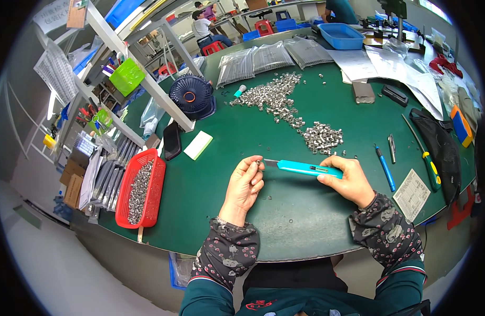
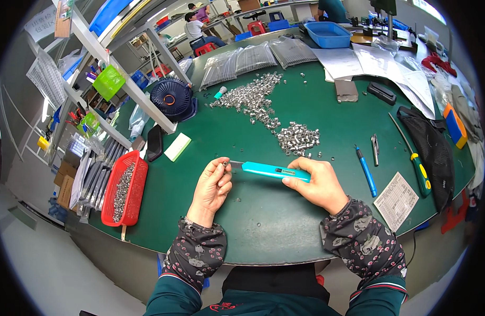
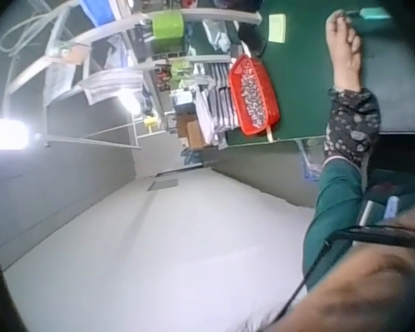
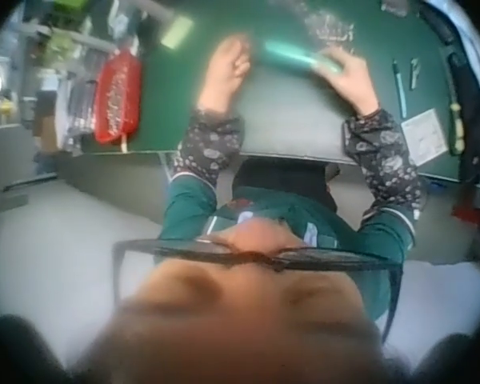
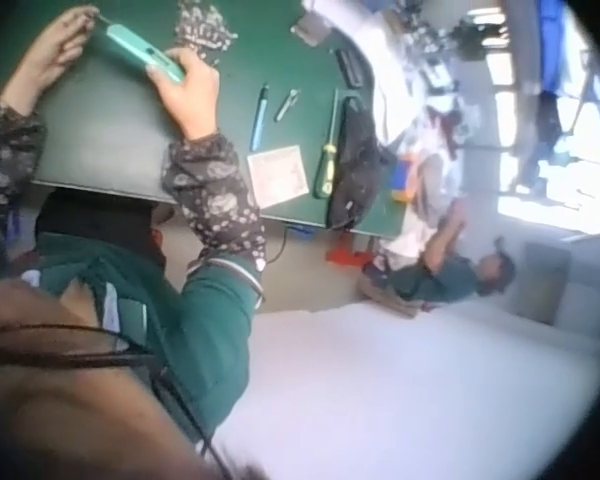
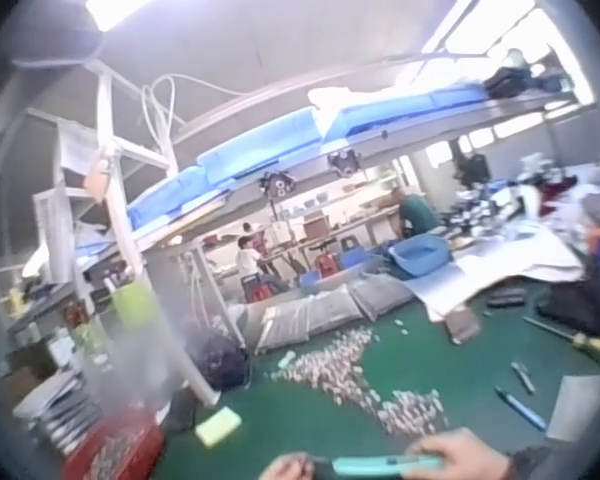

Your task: Inspecting and sorting small metal hardware parts using a utility knife at a workbench.

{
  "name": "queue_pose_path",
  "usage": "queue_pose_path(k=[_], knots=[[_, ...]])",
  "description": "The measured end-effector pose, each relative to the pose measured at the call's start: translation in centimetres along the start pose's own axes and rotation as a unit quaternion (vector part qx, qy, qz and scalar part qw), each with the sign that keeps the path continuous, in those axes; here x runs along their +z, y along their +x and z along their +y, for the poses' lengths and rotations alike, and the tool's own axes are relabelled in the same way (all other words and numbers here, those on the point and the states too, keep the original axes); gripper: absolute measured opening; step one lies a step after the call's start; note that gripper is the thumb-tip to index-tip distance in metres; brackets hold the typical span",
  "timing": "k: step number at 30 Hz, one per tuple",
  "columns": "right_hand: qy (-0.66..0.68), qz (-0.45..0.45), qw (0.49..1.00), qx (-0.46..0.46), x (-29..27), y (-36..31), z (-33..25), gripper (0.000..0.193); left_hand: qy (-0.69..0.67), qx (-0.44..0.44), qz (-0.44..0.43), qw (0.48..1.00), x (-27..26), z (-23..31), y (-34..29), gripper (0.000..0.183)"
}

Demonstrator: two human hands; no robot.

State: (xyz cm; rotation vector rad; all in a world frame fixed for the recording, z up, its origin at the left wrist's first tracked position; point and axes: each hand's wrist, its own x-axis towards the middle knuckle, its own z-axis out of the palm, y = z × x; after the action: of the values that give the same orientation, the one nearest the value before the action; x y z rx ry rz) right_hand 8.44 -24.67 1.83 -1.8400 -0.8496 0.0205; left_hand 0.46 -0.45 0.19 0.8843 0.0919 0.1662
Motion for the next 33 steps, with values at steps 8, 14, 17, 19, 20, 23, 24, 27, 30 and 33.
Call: queue_pose_path(k=[8,14,17,19,20,23,24,27,30,33], knots=[[0.004,-0.038,0.999,0.029,-0.2,0.0,-0.5,0.029,0.051,0.013,0.011,0.999,0.1,-0.2,0.1,0.015],[-0.042,0.018,0.997,-0.066,0.1,-0.1,0.0,0.026,0.101,0.003,0.023,0.995,0.4,-0.1,-0.1,0.016],[0.034,0.067,0.997,-0.024,0.0,0.0,-0.8,0.027,0.047,-0.006,0.031,0.998,0.0,-0.1,0.0,0.017],[0.013,0.058,0.998,-0.017,-0.1,-0.1,-0.5,0.028,0.044,-0.007,0.015,0.999,0.3,0.0,-0.1,0.019],[-0.004,0.054,0.998,-0.029,0.0,-0.1,-0.5,0.028,0.043,-0.007,0.015,0.999,0.4,0.0,-0.1,0.019],[-0.013,0.052,0.998,-0.041,0.3,-0.1,0.1,0.028,0.036,-0.005,0.032,0.999,0.7,0.1,-0.1,0.017],[-0.013,0.051,0.998,-0.041,0.2,-0.1,0.0,0.028,0.035,-0.005,0.028,0.999,0.7,0.1,-0.1,0.016],[-0.008,0.034,0.999,-0.005,-0.1,0.0,-0.6,0.028,0.031,-0.001,0.025,0.999,0.5,0.0,0.0,0.016],[-0.012,0.023,1.000,0.008,-0.1,0.0,-0.6,0.029,0.028,0.006,0.025,0.999,0.1,-0.1,0.1,0.016],[-0.008,0.028,1.000,-0.005,0.0,-0.1,-0.4,0.029,0.033,0.007,0.028,0.999,0.2,-0.1,0.1,0.017]])
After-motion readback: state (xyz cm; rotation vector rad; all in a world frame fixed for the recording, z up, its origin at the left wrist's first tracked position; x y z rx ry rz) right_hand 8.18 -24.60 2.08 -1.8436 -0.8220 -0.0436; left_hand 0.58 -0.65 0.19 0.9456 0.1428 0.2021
